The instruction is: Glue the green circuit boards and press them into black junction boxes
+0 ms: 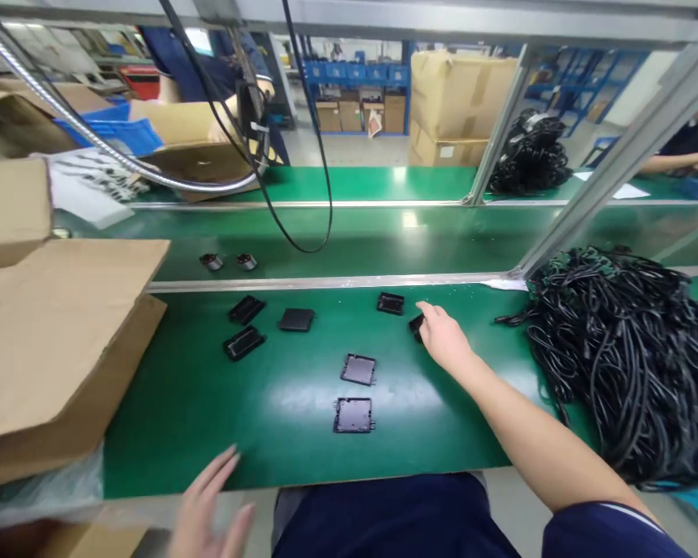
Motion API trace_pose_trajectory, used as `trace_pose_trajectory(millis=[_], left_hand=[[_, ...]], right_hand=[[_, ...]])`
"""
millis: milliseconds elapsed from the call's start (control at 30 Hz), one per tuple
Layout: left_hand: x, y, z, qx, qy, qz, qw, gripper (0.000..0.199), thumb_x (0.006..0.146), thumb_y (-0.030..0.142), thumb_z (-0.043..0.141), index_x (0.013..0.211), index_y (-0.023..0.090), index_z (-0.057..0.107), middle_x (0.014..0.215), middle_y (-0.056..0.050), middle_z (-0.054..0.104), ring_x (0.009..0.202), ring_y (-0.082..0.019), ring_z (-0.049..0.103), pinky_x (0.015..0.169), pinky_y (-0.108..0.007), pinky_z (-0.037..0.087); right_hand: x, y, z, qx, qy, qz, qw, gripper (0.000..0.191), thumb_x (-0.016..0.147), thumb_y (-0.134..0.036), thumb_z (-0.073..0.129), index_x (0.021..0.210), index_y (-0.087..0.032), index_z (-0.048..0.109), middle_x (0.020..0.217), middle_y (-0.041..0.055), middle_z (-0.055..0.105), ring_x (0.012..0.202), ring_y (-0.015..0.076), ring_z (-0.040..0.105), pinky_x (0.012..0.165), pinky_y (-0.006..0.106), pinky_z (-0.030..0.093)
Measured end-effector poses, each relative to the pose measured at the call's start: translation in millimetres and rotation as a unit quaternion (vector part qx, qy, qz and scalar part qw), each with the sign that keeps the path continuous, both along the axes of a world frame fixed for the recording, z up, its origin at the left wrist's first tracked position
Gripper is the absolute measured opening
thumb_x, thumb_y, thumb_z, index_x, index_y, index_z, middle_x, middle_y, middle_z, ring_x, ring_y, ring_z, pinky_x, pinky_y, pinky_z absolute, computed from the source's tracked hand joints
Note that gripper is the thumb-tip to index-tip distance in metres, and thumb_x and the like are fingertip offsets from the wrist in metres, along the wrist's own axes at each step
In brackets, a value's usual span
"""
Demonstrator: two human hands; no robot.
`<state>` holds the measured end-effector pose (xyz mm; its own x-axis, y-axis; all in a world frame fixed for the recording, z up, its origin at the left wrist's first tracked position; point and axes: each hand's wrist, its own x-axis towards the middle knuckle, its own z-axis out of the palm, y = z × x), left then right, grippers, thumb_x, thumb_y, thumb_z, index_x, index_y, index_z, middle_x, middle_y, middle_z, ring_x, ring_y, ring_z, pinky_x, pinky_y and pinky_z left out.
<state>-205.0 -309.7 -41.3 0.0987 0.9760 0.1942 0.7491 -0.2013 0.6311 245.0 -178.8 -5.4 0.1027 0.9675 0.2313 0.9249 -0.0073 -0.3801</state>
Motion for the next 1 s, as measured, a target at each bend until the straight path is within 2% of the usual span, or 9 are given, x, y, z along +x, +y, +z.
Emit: trace_pose_trajectory(millis=[100, 167, 267, 367, 533, 667, 767, 867, 1000], left_hand=[[77.2, 46.0, 8.7, 0.092, 0.082, -0.208, 0.970, 0.101, 0.074, 0.063, 0.075, 0.157, 0.026, 0.032, 0.168, -0.017, 0.007, 0.150, -0.049, 0.017, 0.116, -0.067, 0.030], [119.4, 76.2, 15.0, 0.068, 0.128, -0.286, 0.947, 0.107, 0.074, 0.060, 0.077, 0.160, 0.025, 0.023, 0.169, -0.017, 0.000, 0.152, -0.048, 0.006, 0.117, -0.068, 0.026], [164.8, 95.6, 17.7, 0.025, 0.149, -0.338, 0.929, 0.100, 0.083, 0.049, 0.073, 0.161, 0.026, 0.016, 0.169, -0.017, 0.003, 0.154, -0.042, 0.004, 0.119, -0.064, 0.028], [190.2, 89.6, 15.1, 0.018, 0.151, -0.364, 0.919, 0.100, 0.085, 0.052, 0.070, 0.162, 0.025, 0.012, 0.168, -0.019, 0.000, 0.154, -0.042, 0.004, 0.118, -0.065, 0.029], [177.4, 114.3, 20.0, 0.071, 0.186, -0.358, 0.912, 0.098, 0.084, 0.061, 0.066, 0.161, 0.023, 0.019, 0.167, -0.020, 0.010, 0.154, -0.042, 0.012, 0.119, -0.065, 0.023], [127.8, 197.7, 24.1, 0.090, 0.283, -0.160, 0.941, 0.057, 0.094, 0.042, 0.053, 0.149, 0.024, 0.049, 0.165, -0.017, 0.025, 0.152, -0.046, 0.013, 0.114, -0.072, 0.018], [104.0, 253.5, 21.5, 0.053, 0.279, -0.147, 0.948, 0.052, 0.096, 0.040, 0.041, 0.141, 0.021, 0.056, 0.153, -0.016, 0.048, 0.142, -0.039, 0.039, 0.109, -0.058, 0.038], [107.2, 280.2, 23.8, 0.075, 0.264, -0.151, 0.950, 0.061, 0.089, 0.052, 0.044, 0.132, 0.012, 0.059, 0.130, -0.021, 0.065, 0.120, -0.037, 0.057, 0.102, -0.048, 0.046], [147.2, 297.7, 41.0, 0.032, 0.211, -0.126, 0.969, 0.050, 0.079, 0.063, 0.047, 0.097, 0.020, 0.065, 0.097, -0.013, 0.074, 0.091, -0.033, 0.068, 0.078, -0.039, 0.053]], right_hand=[[-12.9, 10.3, -15.0, 0.000, 0.129, -0.019, 0.991, 0.036, 0.089, -0.017, 0.039, 0.115, -0.014, 0.064, 0.094, 0.0094, 0.070, 0.080, 0.0217, 0.066, 0.078, 0.037, 0.055], [-25.1, 12.8, -23.3, -0.005, 0.162, -0.025, 0.987, 0.027, 0.088, -0.019, 0.044, 0.103, -0.015, 0.065, 0.086, 0.0081, 0.070, 0.077, 0.0219, 0.065, 0.076, 0.038, 0.054], [-38.0, 15.9, -23.8, 0.024, 0.145, 0.029, 0.989, 0.013, 0.085, -0.021, 0.057, 0.091, -0.017, 0.068, 0.092, 0.0095, 0.069, 0.091, 0.0245, 0.062, 0.088, 0.040, 0.051], [-38.7, 32.5, -11.7, 0.065, 0.084, 0.074, 0.992, 0.017, 0.088, -0.023, 0.063, 0.102, -0.016, 0.070, 0.115, 0.0147, 0.066, 0.111, 0.0294, 0.055, 0.096, 0.046, 0.045], [-30.2, 74.5, 0.7, -0.021, 0.042, 0.129, 0.990, 0.042, 0.088, -0.028, 0.071, 0.128, -0.019, 0.064, 0.139, 0.0155, 0.057, 0.121, 0.0316, 0.050, 0.095, 0.048, 0.041], [-37.8, 72.0, -6.1, -0.041, 0.067, 0.195, 0.978, 0.032, 0.093, -0.035, 0.066, 0.122, -0.021, 0.067, 0.124, 0.0102, 0.067, 0.111, 0.0262, 0.056, 0.091, 0.042, 0.042], [-52.1, 53.1, -9.8, -0.024, 0.060, 0.208, 0.976, 0.056, 0.087, -0.062, 0.065, 0.123, -0.020, 0.066, 0.129, 0.0143, 0.062, 0.117, 0.0313, 0.053, 0.094, 0.047, 0.042], [-65.3, 38.8, -8.0, -0.018, 0.017, 0.215, 0.976, 0.077, 0.078, -0.077, 0.063, 0.124, -0.016, 0.064, 0.132, 0.0189, 0.057, 0.122, 0.0353, 0.049, 0.098, 0.050, 0.041], [-69.5, 31.0, 2.5, -0.034, 0.007, 0.212, 0.977, 0.074, 0.084, -0.076, 0.056, 0.127, -0.016, 0.060, 0.131, 0.0182, 0.056, 0.124, 0.0344, 0.049, 0.096, 0.049, 0.044]])
